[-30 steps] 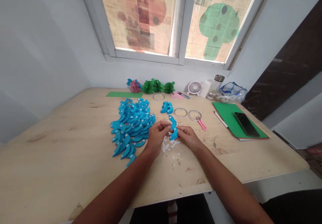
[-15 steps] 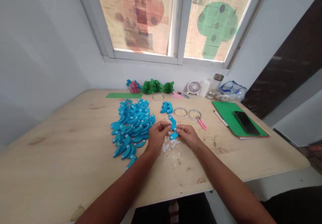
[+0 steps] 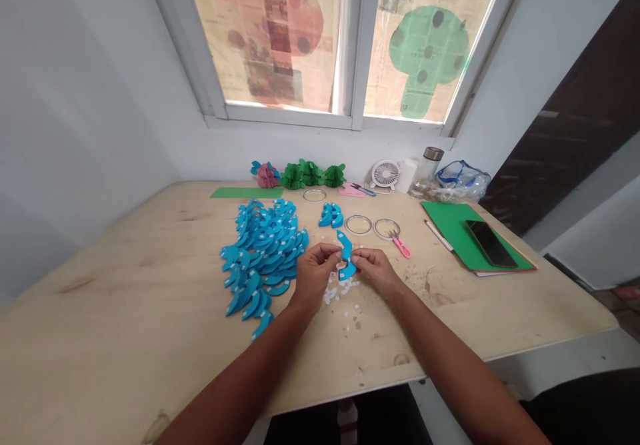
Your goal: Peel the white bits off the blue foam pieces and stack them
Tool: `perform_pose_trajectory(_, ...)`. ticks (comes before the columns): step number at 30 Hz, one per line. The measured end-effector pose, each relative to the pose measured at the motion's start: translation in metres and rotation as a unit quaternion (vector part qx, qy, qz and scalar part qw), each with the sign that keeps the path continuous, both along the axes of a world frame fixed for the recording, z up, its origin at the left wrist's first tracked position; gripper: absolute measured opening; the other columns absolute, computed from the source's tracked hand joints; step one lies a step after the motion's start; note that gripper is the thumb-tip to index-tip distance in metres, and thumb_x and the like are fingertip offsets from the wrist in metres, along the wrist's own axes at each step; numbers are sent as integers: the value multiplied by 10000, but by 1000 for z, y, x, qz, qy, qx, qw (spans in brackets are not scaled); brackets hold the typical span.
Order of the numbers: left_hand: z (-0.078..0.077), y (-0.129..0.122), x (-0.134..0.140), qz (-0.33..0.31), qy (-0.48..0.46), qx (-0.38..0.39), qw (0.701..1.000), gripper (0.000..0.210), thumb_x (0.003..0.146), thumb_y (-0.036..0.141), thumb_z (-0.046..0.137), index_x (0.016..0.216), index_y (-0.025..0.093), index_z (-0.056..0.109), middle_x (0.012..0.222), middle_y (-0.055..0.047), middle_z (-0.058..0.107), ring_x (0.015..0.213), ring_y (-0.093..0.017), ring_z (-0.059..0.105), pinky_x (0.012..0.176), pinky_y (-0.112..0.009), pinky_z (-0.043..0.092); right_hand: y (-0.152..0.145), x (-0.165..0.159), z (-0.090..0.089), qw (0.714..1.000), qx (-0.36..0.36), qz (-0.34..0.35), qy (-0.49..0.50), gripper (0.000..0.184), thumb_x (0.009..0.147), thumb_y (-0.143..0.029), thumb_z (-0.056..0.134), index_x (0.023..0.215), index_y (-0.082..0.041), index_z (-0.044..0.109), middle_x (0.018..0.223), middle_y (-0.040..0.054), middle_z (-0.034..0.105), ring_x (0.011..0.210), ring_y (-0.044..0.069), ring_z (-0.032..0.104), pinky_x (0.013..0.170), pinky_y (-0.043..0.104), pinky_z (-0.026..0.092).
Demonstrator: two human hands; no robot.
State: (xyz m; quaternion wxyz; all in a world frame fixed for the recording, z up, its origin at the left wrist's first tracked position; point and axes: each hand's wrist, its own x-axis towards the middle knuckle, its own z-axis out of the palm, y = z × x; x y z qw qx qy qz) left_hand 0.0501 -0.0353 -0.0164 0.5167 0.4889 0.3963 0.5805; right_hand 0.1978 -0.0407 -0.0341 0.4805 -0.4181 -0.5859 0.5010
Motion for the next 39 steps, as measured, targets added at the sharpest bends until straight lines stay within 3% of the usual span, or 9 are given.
perform_pose_trajectory(5,-1,-3,2,-26,26,-2,999,153,599,277,685,695,161,661,658,-16,660,575,-135,578,527,-239,450,1,0,2,999,-5,-31,41,253,732,-404,616,764,-155,647,662,4,594,606,127,527,599,243,414)
perform_pose_trajectory(11,-4,-3,3,-37,48,4,998,149,632,257,658,738,153,663,671,-10,651,572,-118,564,526,-218,445,3,-1,4,996,17,-75,36,241,722,-377,619,651,-147,634,587,-3,567,541,111,479,536,227,384)
perform_pose_trajectory(15,-2,-6,2,-22,110,50,992,139,688,256,604,774,155,644,682,-11,645,588,-128,577,526,-227,456,3,-3,2,995,19,-89,39,230,715,-361,617,648,-142,634,565,-9,560,516,107,476,510,220,377)
perform_pose_trajectory(17,1,-7,0,26,178,116,977,121,711,245,585,784,165,639,728,-19,648,637,-136,584,546,-234,458,3,-4,-1,995,18,-91,39,224,719,-353,610,661,-138,636,574,-7,563,516,110,480,506,222,377)
perform_pose_trajectory(20,5,-10,-3,97,272,232,929,106,756,242,557,795,181,634,760,-28,640,682,-142,575,591,-250,449,3,-5,-4,994,22,-103,20,208,731,-329,591,673,-134,638,586,-5,560,520,111,480,505,224,376)
perform_pose_trajectory(23,5,-9,-5,120,322,295,891,121,792,246,528,827,184,626,783,-41,641,727,-154,579,641,-270,451,0,-5,-2,992,46,-117,-28,186,751,-293,561,702,-136,649,594,-6,553,519,107,470,493,219,364)
perform_pose_trajectory(31,-2,-3,-7,120,361,306,873,149,810,245,504,895,186,611,803,-44,651,762,-172,594,646,-278,451,-6,-8,11,959,220,-129,-124,112,737,-180,551,664,-171,636,840,63,642,760,163,590,649,252,453)
perform_pose_trajectory(39,1,-2,-8,129,394,326,850,169,837,236,479,847,169,633,778,-55,672,754,-179,600,657,-284,442,-8,-10,13,943,274,-118,-146,124,738,-124,538,719,-181,647,865,72,654,798,172,615,728,282,483)
